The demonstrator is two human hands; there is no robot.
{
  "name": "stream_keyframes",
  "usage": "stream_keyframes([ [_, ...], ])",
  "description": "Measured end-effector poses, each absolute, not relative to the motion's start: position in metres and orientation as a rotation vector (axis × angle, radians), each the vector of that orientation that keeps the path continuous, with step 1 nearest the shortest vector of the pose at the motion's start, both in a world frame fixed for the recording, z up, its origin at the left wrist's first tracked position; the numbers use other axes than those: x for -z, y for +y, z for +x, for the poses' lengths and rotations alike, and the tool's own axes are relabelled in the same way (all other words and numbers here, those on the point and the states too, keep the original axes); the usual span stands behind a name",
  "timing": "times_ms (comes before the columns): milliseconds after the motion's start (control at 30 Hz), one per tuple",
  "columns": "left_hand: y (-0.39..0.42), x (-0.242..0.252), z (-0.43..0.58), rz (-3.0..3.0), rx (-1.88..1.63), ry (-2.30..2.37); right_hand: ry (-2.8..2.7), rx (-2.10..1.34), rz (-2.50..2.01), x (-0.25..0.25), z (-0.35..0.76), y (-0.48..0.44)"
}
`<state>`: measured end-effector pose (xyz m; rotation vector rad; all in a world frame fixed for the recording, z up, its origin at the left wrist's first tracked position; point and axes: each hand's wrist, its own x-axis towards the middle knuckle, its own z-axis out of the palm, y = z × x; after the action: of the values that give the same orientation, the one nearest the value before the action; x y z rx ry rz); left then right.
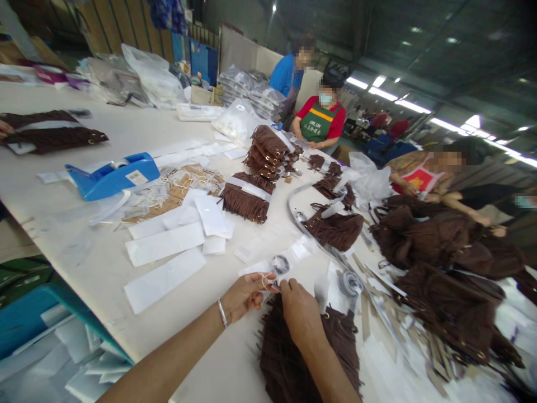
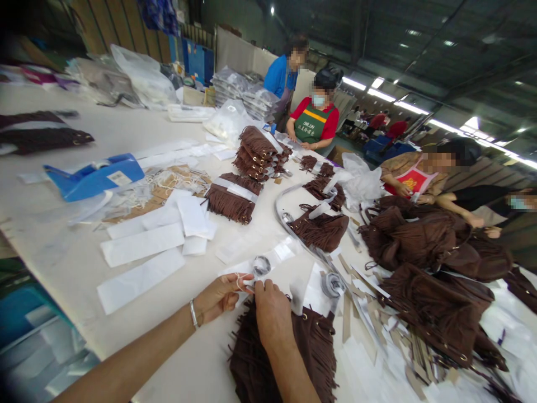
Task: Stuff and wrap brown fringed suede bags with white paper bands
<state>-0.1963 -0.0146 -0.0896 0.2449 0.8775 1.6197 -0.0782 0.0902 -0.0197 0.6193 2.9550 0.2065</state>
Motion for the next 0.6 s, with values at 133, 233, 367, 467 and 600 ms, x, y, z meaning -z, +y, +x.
stream_keyframes([
  [133,-0.015,0.085,-0.191,0.432,-1.571,1.031,2.910,-0.178,0.619,0.015,-0.083,0.088],
  [233,-0.014,0.080,-0.190,0.566,-1.563,1.153,2.892,-0.151,0.602,0.010,-0.090,0.086],
  [367,-0.012,0.083,-0.189,0.546,-1.590,1.297,2.946,0.062,0.642,0.013,-0.087,0.087],
  [467,-0.012,0.090,-0.188,0.500,-1.618,1.420,3.036,0.458,0.687,0.018,-0.075,0.091],
  [600,-0.014,0.086,-0.183,0.556,-1.604,1.497,3.071,0.751,0.556,0.016,-0.065,0.091],
])
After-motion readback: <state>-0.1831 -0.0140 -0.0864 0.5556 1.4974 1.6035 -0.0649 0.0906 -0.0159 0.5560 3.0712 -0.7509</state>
